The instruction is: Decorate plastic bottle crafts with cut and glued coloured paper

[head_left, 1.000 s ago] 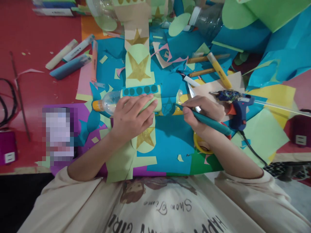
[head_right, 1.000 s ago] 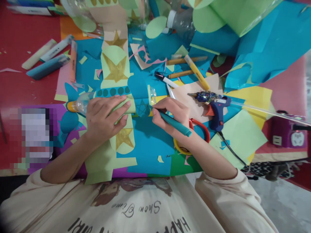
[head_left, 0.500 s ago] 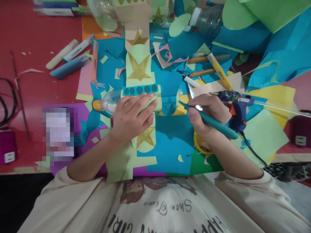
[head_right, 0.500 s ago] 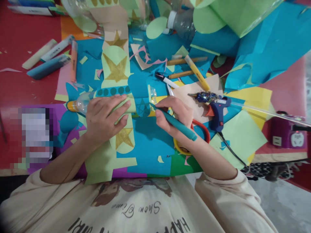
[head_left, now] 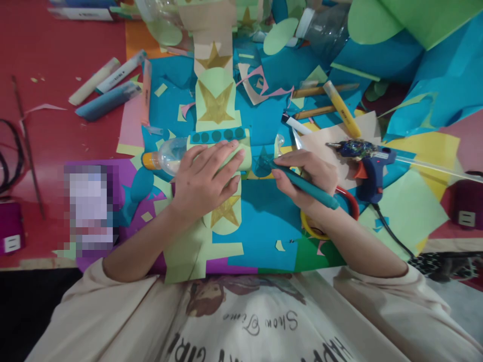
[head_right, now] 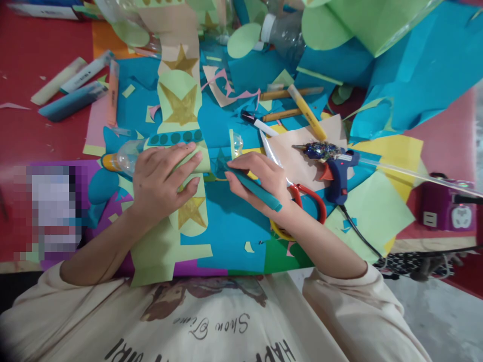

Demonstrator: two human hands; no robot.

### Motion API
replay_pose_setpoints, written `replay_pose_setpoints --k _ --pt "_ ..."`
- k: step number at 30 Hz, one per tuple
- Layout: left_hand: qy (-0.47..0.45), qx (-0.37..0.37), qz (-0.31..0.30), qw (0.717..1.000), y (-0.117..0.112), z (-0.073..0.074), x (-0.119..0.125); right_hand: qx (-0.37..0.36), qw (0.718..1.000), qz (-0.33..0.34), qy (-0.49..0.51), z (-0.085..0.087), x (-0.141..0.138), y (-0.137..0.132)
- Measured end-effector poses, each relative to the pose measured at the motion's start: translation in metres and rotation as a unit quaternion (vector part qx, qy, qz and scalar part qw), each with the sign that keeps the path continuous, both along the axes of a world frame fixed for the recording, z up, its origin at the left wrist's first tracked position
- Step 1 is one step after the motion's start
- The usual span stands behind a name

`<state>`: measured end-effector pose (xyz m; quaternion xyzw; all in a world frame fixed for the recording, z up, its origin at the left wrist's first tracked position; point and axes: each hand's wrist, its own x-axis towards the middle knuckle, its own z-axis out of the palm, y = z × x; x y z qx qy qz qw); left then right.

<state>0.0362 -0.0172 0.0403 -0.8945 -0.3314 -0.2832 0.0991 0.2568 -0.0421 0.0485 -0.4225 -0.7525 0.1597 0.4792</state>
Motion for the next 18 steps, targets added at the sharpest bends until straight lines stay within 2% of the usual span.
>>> replay_pose_setpoints --k 6,12,18 --pt "0.015 0.032 -0.004 0.999 0.0004 0.0032 0.0006 -0.002 1.000 0.011 0.006 0.0001 -0.0008 -0.0005" --pt "-0.003 0.012 -0.004 1.000 0.0007 -0.0004 -0.0005 0.013 0.999 0.041 0.006 -0.0015 0.0004 0.0009" --pt "0.015 -0.008 0.001 1.000 -0.0005 0.0000 -0.0016 -0.002 1.000 -0.004 0.013 -0.0001 0.0006 -0.0014"
